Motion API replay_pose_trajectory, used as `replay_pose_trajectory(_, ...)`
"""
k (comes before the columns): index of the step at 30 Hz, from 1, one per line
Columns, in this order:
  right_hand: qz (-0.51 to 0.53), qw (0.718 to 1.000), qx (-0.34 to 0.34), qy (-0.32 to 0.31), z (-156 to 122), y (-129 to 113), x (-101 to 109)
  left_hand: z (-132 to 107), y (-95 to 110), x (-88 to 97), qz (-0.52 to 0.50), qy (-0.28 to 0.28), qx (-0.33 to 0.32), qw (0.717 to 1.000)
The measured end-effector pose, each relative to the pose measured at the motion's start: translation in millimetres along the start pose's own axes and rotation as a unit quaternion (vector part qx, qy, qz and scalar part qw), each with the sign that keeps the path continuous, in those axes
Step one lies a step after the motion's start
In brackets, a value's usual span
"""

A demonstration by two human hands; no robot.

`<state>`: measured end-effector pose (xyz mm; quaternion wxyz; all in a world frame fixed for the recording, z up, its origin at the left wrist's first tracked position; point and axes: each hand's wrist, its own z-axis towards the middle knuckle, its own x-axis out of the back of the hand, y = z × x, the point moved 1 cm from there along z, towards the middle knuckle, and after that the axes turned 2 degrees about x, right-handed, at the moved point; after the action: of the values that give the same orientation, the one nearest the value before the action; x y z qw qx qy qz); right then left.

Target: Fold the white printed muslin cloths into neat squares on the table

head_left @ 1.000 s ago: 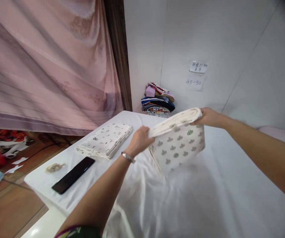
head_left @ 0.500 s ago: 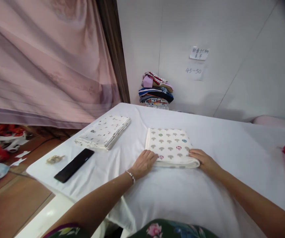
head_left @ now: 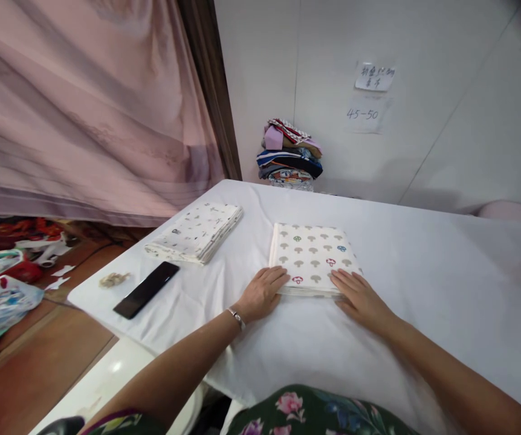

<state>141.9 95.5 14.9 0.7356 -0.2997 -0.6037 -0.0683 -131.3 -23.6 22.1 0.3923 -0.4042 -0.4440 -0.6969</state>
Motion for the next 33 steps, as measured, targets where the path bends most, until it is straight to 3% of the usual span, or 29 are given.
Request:
replay_pose_trajectory(2,-0.008,1.000,0.006,-0.009,-1,2,-7,-2,-3,5.8,-0.059,0.030,0.039,0.997)
replay_pose_trajectory(6,0.036,0.999,-0.020,0.022,3,9,0,11,-17,12.2,-0.131,0.127,0.251,0.951)
replay_pose_trajectory(9,0.032,0.993,-0.058,0.097,14,12,9,33,-28,8.8,-0.161,0.097,0.381,0.905)
replay_pose_trajectory(12,-0.012,0.994,-0.074,0.084,25,13,5,53,-36,2.6,-0.173,0.040,0.455,0.873)
replay_pose_trajectory(16,-0.067,0.994,-0.083,0.026,29,14,-11,62,-38,-2.8,-0.155,0.020,0.445,0.882)
replay_pose_trajectory(25,-0.049,0.997,-0.063,0.024,24,13,-12,41,-39,-11.9,-0.177,0.028,0.460,0.869)
replay_pose_trajectory(33,-0.059,0.996,-0.074,0.001,28,14,-14,69,-37,-2.3,-0.072,0.004,0.453,0.888)
